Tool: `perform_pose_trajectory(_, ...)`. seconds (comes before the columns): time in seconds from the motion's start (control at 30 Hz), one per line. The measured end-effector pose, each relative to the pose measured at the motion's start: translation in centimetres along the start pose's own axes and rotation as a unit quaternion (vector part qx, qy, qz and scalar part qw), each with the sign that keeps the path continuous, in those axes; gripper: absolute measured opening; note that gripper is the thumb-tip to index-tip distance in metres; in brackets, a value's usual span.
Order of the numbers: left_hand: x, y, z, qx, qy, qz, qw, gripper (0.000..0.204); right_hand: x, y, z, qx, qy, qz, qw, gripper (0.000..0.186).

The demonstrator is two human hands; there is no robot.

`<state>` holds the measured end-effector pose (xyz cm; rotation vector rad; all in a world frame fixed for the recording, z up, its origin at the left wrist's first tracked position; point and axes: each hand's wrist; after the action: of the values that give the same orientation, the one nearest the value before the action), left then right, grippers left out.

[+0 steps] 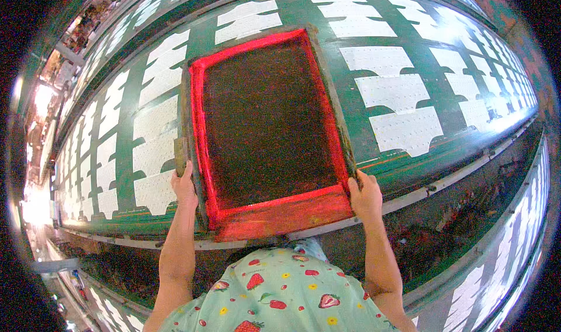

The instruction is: The person holds a red-framed screen and repeatedly uses a squeegee to pull dark ink across the mesh onto white paper sheets arranged on a green conveyor. The person repositions the screen and repeats the squeegee stroke across multiple sheets in sequence.

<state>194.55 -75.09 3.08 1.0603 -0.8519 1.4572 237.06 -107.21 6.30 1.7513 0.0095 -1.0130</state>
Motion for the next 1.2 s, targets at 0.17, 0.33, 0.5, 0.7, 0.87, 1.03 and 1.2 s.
perform_pose_trajectory(0.17, -0.4, -0.2, -0.8, 0.01, 0.007, -0.06, 0.998, 0.04, -8.8, 0.3, 4.2, -0.098, 0.358, 0.006, 0.929, 0.065)
perform_pose_trajectory(0.33, -0.4, -0.5, -0.7, 0.036, -0.018, -0.116, 0.992, 0.04, -13.2, -2.8, 5.7, -0.225, 0.445, 0.045, 0.865, 0.048)
perform_pose_trajectory(0.5, 0.3, -0.6, 0.2, 0.096, -0.061, -0.193, 0.975, 0.053, -17.2, -5.5, 5.3, -0.254, 0.413, 0.139, 0.864, 0.045)
perform_pose_trajectory(0.7, -0.3, -0.2, 0.1, 0.124, -0.094, -0.224, 0.962, 0.057, -20.4, -6.0, 2.6, -0.335, 0.346, 0.2, 0.853, 0.038)
perform_pose_trajectory(0.87, -1.6, 0.2, -1.1, 0.103, -0.142, -0.175, 0.969, 0.05, -19.2, -6.0, 5.9, -0.315, 0.346, 0.2, 0.861, 0.039)
perform_pose_trajectory(1.03, -1.9, 0.2, -0.9, 0.102, -0.145, -0.14, 0.974, 0.045, -18.6, -7.6, 8.1, -0.177, 0.415, 0.167, 0.877, 0.039)
perform_pose_trajectory(1.2, -1.2, 0.2, -0.6, 0.071, -0.119, -0.126, 0.982, 0.044, -17.8, -9.9, 4.5, -0.126, 0.443, 0.198, 0.865, 0.041)
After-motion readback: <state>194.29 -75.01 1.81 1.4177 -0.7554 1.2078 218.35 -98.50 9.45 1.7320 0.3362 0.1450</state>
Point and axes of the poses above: each hand's wrist, its own z-axis away from the middle knuckle, its own y-axis out of the back of the hand, x = y × z, and after that the axes turned 11 degrees about y, right-handed
